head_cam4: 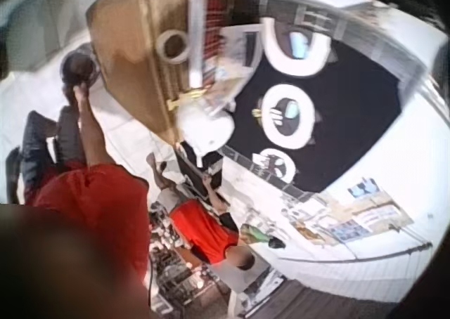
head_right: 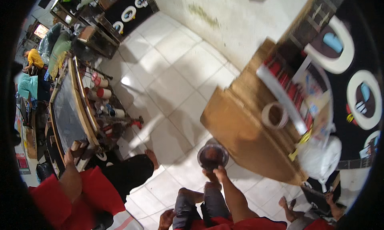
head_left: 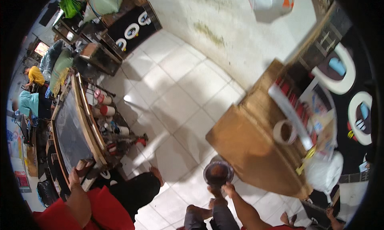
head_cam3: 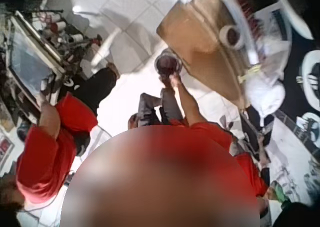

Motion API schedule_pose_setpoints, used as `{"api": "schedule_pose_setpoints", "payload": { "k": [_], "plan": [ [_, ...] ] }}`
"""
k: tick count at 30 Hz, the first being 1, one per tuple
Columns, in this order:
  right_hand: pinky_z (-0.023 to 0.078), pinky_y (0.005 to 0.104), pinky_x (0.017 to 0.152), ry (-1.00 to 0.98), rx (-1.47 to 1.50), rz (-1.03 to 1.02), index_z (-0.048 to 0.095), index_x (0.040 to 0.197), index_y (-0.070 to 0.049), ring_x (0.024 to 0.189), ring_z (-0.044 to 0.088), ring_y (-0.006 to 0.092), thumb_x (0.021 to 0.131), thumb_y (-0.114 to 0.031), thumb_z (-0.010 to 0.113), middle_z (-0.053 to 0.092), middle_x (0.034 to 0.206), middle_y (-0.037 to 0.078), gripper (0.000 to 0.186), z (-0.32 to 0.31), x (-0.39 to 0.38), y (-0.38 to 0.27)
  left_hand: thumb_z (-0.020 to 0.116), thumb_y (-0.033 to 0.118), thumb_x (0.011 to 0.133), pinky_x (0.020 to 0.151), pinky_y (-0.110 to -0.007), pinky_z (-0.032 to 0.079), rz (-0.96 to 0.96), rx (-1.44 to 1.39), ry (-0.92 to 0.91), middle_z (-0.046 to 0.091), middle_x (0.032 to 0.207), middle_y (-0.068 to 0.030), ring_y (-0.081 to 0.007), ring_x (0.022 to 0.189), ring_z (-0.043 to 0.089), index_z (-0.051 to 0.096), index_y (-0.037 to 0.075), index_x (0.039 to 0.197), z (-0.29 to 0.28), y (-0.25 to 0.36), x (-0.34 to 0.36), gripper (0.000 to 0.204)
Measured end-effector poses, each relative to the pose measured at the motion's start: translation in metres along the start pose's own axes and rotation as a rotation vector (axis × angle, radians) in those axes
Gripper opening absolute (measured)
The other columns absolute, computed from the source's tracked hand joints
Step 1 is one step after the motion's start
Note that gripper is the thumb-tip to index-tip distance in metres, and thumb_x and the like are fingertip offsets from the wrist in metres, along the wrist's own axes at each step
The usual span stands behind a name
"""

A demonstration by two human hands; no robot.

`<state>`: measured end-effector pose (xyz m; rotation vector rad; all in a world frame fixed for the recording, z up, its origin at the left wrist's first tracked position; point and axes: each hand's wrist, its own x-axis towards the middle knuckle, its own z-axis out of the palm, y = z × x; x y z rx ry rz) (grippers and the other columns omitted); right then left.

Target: The person repeatedly lifts a screen-printing frame to reveal a printed black fabric with cartoon cat faces, then places the fabric on the floor. The person handles the fabric and frame multiple times in a repetitive cycle.

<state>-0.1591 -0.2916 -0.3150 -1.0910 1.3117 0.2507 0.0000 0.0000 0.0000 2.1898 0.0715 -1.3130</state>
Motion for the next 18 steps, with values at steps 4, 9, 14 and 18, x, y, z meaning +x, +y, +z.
{"api": "schedule_pose_setpoints", "payload": {
  "k": [4,9,14,18],
  "plan": [
    [0.049,0.0393,0.078,-0.001,-0.57,-0.225,0.07,0.093,-0.005,0.085,0.063,0.0272,0.082,-0.029,0.055,0.068,0.091,0.014,0.03,-0.044,-0.082,-0.061,0.064,0.032,0.086,0.083,-0.032,0.048,0.131,-0.049,-0.091,0.067,0.1,-0.0168,-0.0224,0.094,0.063,0.061,-0.003,0.111,-0.018,0.134,0.046,0.043],
    [0.047,0.0302,0.06,0.035,-0.229,-0.208,0.072,0.077,-0.001,0.061,0.059,0.0115,0.074,-0.023,0.072,0.067,0.064,0.007,0.023,-0.044,-0.117,-0.219,0.061,0.032,0.087,0.087,-0.032,0.046,0.335,-0.162,-0.134,0.065,0.104,-0.0111,-0.0209,0.098,0.06,0.057,-0.004,0.117,-0.059,0.27,0.151,0.047],
    [0.049,0.0336,0.069,-0.225,0.542,-0.321,0.065,0.077,-0.002,0.07,0.058,0.0171,0.084,-0.023,0.061,0.065,0.081,0.009,0.024,0.039,-0.053,-0.49,0.068,0.038,0.081,0.086,-0.032,0.046,0.157,-0.297,-0.39,0.063,0.11,-0.0133,-0.0206,0.103,0.059,0.05,-0.001,0.127,-0.119,0.41,0.252,0.062],
    [0.047,0.0414,0.092,-0.637,1.172,-0.3,0.052,0.113,-0.001,0.103,0.057,0.0296,0.095,-0.035,0.043,0.06,0.108,0.016,0.039,0.099,-0.077,-0.724,0.064,0.045,0.083,0.101,-0.048,0.034,0.314,-0.953,-0.602,0.052,0.126,-0.0122,-0.0253,0.122,0.046,0.038,0.003,0.135,-0.167,0.552,0.28,0.072]
  ]
}}
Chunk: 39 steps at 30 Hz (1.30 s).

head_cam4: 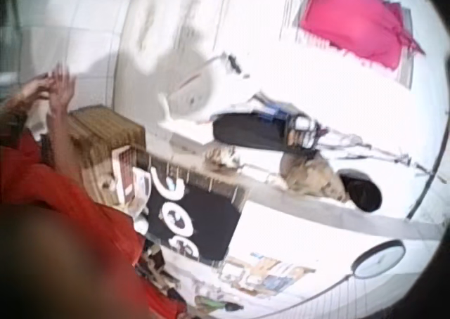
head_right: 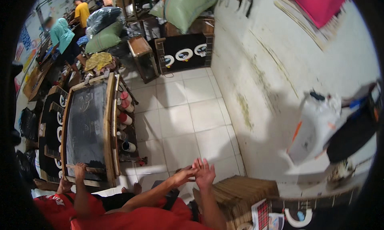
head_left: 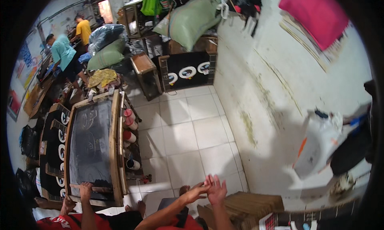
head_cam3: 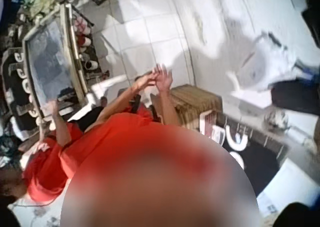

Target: The person repeatedly lifts a screen-printing frame to reveal a printed black fabric with cartoon cat faces, then places the fabric on the floor. The person handles the fabric and frame multiple times in a repetitive cycle.

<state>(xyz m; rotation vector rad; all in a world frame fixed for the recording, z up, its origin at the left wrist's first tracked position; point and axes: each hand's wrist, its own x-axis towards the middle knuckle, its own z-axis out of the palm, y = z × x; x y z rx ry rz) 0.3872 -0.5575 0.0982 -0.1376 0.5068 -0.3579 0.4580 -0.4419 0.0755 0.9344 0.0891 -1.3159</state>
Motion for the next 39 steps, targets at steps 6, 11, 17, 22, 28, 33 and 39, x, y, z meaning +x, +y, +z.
{"api": "schedule_pose_setpoints", "payload": {
  "k": [6,11,17,22,28,33,39],
  "plan": [
    [0.038,0.039,0.102,-0.025,-0.316,-0.053,0.032,0.134,-0.001,0.116,0.05,0.0302,0.095,-0.035,0.047,0.053,0.121,0.02,0.054,0.131,0.106,-0.038,0.061,0.042,0.083,0.099,-0.049,0.035,0.337,-0.169,-0.169,0.055,0.12,-0.0119,-0.0273,0.117,0.049,0.048,0.001,0.125,0.091,0.156,0.098,0.06],
    [0.037,0.0336,0.1,0.063,-1.196,-0.272,0.031,0.137,0.001,0.116,0.049,0.0249,0.09,-0.024,0.058,0.055,0.117,0.017,0.06,0.122,0.212,-0.048,0.065,0.038,0.078,0.098,-0.045,0.037,0.409,-0.231,0.029,0.057,0.118,-0.0146,-0.0284,0.115,0.051,0.05,-0.003,0.122,0.11,0.231,0.154,0.062],
    [0.039,0.0356,0.092,-0.247,-1.565,-0.238,0.053,0.112,0.001,0.1,0.053,0.0261,0.094,-0.036,0.045,0.058,0.104,0.02,0.042,0.202,0.412,-0.112,0.071,0.034,0.072,0.096,-0.039,0.039,0.503,-0.219,0.407,0.059,0.116,-0.0178,-0.0297,0.113,0.054,0.052,-0.007,0.118,0.121,0.342,0.263,0.065],
    [0.045,0.042,0.086,-0.216,-2.455,-0.804,0.058,0.106,-0.002,0.095,0.06,0.035,0.084,-0.024,0.058,0.063,0.102,0.019,0.032,0.332,0.544,-0.132,0.075,0.03,0.067,0.095,-0.035,0.041,0.435,-0.152,0.8,0.061,0.114,-0.0204,-0.0309,0.111,0.056,0.054,-0.011,0.115,0.146,0.457,0.36,0.067],
    [0.045,0.0405,0.086,-1.019,-3.444,-0.511,0.063,0.099,-0.013,0.097,0.059,0.0266,0.081,-0.029,0.059,0.063,0.107,0.008,0.024,0.361,0.671,-0.096,0.077,0.031,0.065,0.087,-0.035,0.048,0.384,-0.276,0.891,0.063,0.109,-0.0203,-0.0298,0.1,0.061,0.063,-0.003,0.106,0.063,0.557,0.413,0.055],
    [0.041,0.0397,0.093,-1.45,-3.367,0.011,0.054,0.112,-0.018,0.109,0.051,0.0212,0.087,-0.035,0.049,0.058,0.117,0.002,0.03,0.362,0.763,-0.072,0.075,0.032,0.072,0.079,-0.042,0.051,0.345,-0.139,0.897,0.062,0.102,-0.0185,-0.0295,0.093,0.061,0.059,-0.004,0.107,0.005,0.622,0.445,0.052],
    [0.037,0.0405,0.102,-0.21,-1.333,0.661,0.042,0.132,-0.021,0.125,0.041,0.017,0.097,-0.039,0.036,0.05,0.129,-0.002,0.04,0.462,0.77,-0.037,0.069,0.034,0.076,0.078,-0.039,0.051,0.518,-0.458,0.852,0.063,0.099,-0.0184,-0.0286,0.09,0.062,0.06,0.0,0.109,-0.051,0.729,0.436,0.048]
  ]
}}
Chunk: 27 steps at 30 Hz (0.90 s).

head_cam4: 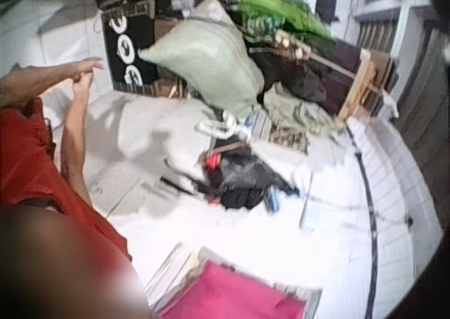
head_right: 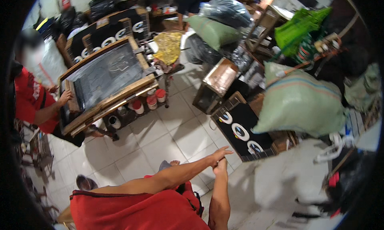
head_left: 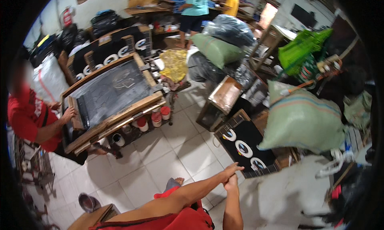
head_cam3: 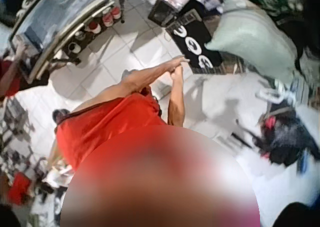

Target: The person repeatedly lifts a screen-printing frame to reveal a printed black fabric with cartoon cat faces, then places the fabric on the floor. The person handles the fabric and frame multiple times in a repetitive cycle.

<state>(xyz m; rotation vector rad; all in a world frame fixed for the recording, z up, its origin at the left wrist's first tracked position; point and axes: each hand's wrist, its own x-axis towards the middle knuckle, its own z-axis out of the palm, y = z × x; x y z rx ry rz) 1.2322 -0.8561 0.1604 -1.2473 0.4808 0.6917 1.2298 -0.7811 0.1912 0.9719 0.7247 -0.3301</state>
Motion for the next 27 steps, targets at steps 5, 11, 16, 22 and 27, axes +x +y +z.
{"api": "schedule_pose_setpoints", "payload": {
  "k": [5,11,16,22,27],
  "plan": [
    [0.042,0.0402,0.1,-0.178,0.076,-0.063,0.042,0.129,-0.011,0.116,0.05,0.0192,0.098,-0.025,0.04,0.048,0.13,0.007,0.034,0.046,0.037,-0.068,0.066,0.028,0.08,0.076,-0.038,0.051,0.032,-0.166,0.097,0.063,0.097,-0.0167,-0.027,0.088,0.062,0.056,0.0,0.113,0.001,0.032,0.056,0.044],
    [0.047,0.0276,0.061,0.103,-0.699,-0.438,0.06,0.072,-0.001,0.067,0.057,0.0122,0.086,-0.016,0.058,0.061,0.072,0.002,0.02,0.078,0.093,-0.073,0.062,0.022,0.084,0.074,-0.037,0.052,0.116,-0.381,0.272,0.063,0.095,-0.0147,-0.0251,0.085,0.062,0.052,0.0,0.117,-0.022,0.062,0.116,0.041],
    [0.045,0.0308,0.056,-0.378,-0.784,-0.768,0.059,0.082,-0.002,0.064,0.057,0.0146,0.088,-0.025,0.057,0.061,0.07,0.007,0.025,0.11,0.102,-0.123,0.057,0.015,0.088,0.072,-0.035,0.052,0.444,-0.15,0.527,0.063,0.094,-0.0133,-0.0223,0.083,0.062,0.048,-0.001,0.121,-0.022,0.116,0.103,0.037],
    [0.049,0.0314,0.077,-1.04,-0.519,0.055,0.051,0.122,-0.001,0.088,0.06,0.0206,0.09,-0.024,0.056,0.062,0.103,0.014,0.039,0.03,0.128,-0.225,0.067,0.034,0.083,0.082,-0.037,0.048,0.638,0.353,0.376,0.062,0.103,-0.0151,-0.0226,0.101,0.059,0.056,-0.002,0.116,-0.052,0.138,0.007,0.05],
    [0.044,0.0469,0.091,0.012,-1.866,-0.322,0.06,0.108,-0.002,0.102,0.057,0.0356,0.068,-0.03,0.073,0.06,0.108,0.023,0.051,-0.21,0.216,-0.1,0.072,0.034,0.077,0.089,-0.036,0.046,0.497,0.479,0.769,0.065,0.105,-0.0134,-0.0267,0.101,0.06,0.066,0.004,0.105,-0.053,0.111,-0.121,0.042]
  ]
}}
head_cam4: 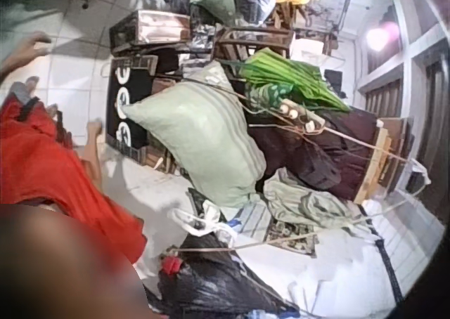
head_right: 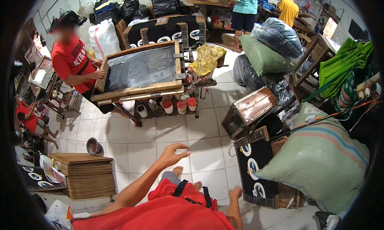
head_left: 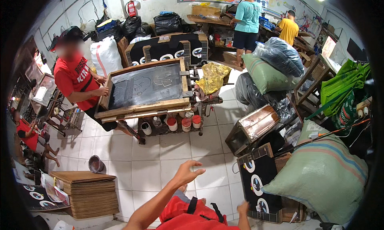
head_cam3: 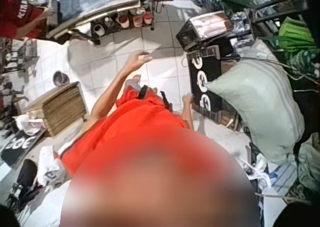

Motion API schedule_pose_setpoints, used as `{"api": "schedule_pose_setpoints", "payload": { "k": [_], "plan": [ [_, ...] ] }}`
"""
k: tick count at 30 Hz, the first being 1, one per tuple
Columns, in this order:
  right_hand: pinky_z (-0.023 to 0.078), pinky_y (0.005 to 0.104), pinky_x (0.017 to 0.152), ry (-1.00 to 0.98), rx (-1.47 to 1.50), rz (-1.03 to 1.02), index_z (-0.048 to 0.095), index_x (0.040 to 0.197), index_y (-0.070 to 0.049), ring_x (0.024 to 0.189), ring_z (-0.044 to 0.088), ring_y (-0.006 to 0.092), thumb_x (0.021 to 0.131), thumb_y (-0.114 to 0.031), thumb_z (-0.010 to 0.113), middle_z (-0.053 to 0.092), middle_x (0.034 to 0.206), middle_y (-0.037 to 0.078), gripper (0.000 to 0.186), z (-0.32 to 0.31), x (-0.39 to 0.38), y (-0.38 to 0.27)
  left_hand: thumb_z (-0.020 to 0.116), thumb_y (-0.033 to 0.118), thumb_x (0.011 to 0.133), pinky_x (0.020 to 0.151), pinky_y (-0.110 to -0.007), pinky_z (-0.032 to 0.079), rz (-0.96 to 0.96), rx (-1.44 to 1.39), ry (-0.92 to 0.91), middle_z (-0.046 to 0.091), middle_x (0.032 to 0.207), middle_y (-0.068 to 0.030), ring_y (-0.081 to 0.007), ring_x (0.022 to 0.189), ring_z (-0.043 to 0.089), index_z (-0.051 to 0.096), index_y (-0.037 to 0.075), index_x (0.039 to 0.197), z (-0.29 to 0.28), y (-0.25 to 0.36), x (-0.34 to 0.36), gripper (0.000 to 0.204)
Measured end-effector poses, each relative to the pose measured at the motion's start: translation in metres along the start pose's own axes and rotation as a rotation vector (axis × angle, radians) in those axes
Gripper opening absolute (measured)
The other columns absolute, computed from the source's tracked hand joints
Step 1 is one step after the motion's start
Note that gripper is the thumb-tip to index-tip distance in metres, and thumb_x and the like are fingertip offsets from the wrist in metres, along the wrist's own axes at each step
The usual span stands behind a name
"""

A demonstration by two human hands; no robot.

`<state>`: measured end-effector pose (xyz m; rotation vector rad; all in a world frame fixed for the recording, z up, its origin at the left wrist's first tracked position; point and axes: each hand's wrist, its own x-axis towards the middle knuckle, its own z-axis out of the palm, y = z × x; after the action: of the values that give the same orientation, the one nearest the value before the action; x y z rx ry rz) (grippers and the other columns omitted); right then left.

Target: The person repeatedly lifts a screen-printing frame to reveal a printed black fabric with cartoon cat faces, then places the fabric on the floor. The person handles the fabric and frame multiple times in a repetitive cycle.

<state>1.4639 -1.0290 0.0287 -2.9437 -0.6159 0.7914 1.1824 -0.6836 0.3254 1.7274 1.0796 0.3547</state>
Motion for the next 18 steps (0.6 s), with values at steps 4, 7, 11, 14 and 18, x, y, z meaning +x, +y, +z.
{"api": "schedule_pose_setpoints", "payload": {
  "k": [4,7,11,14,18],
  "plan": [
    [0.045,0.0438,0.082,-0.671,-0.405,-0.332,0.06,0.106,-0.009,0.099,0.057,0.0301,0.074,-0.035,0.063,0.061,0.104,0.014,0.041,0.109,-0.032,0.117,0.071,0.008,0.071,0.078,-0.033,0.047,0.507,-0.377,0.255,0.065,0.089,-0.0125,-0.0223,0.086,0.062,0.067,0.001,0.095,-0.08,0.092,-0.086,0.025],
    [0.046,0.0408,0.07,-0.649,-0.41,-0.507,0.062,0.093,-0.007,0.085,0.059,0.0267,0.076,-0.027,0.061,0.062,0.09,0.012,0.026,0.121,-0.031,0.131,0.072,0.018,0.071,0.056,-0.033,0.046,1.093,-0.352,0.58,0.063,0.069,-0.0066,-0.0152,0.063,0.058,0.066,0.01,0.075,-0.111,0.158,-0.148,0.01],
    [0.048,0.0367,0.054,-0.47,-0.41,-0.591,0.065,0.075,-0.005,0.067,0.062,0.0222,0.078,-0.017,0.058,0.063,0.071,0.009,0.014,0.072,-0.009,0.075,0.07,0.022,0.079,0.052,-0.024,0.041,1.4,-0.295,0.691,0.056,0.072,0.0056,-0.0064,0.058,0.054,0.061,0.024,0.093,-0.12,0.205,-0.177,0.017],
    [0.045,0.0256,0.054,-0.406,0.846,0.112,0.063,0.076,-0.006,0.061,0.056,0.0133,0.08,-0.009,0.057,0.059,0.07,0.004,0.007,0.017,0.022,-0.01,0.067,0.025,0.083,0.057,-0.021,0.042,1.426,-0.107,0.318,0.053,0.077,0.0084,-0.0065,0.064,0.055,0.06,0.027,0.11,-0.15,0.221,-0.191,0.028],
    [0.048,0.0295,0.062,-0.31,1.012,-0.014,0.058,0.104,-0.003,0.074,0.062,0.018,0.083,-0.01,0.058,0.064,0.086,0.007,0.022,-0.031,0.032,-0.098,0.069,0.015,0.077,0.056,-0.021,0.042,1.478,-0.181,0.274,0.053,0.074,0.0089,-0.0067,0.061,0.056,0.062,0.024,0.109,-0.156,0.221,-0.192,0.034]
  ]
}}
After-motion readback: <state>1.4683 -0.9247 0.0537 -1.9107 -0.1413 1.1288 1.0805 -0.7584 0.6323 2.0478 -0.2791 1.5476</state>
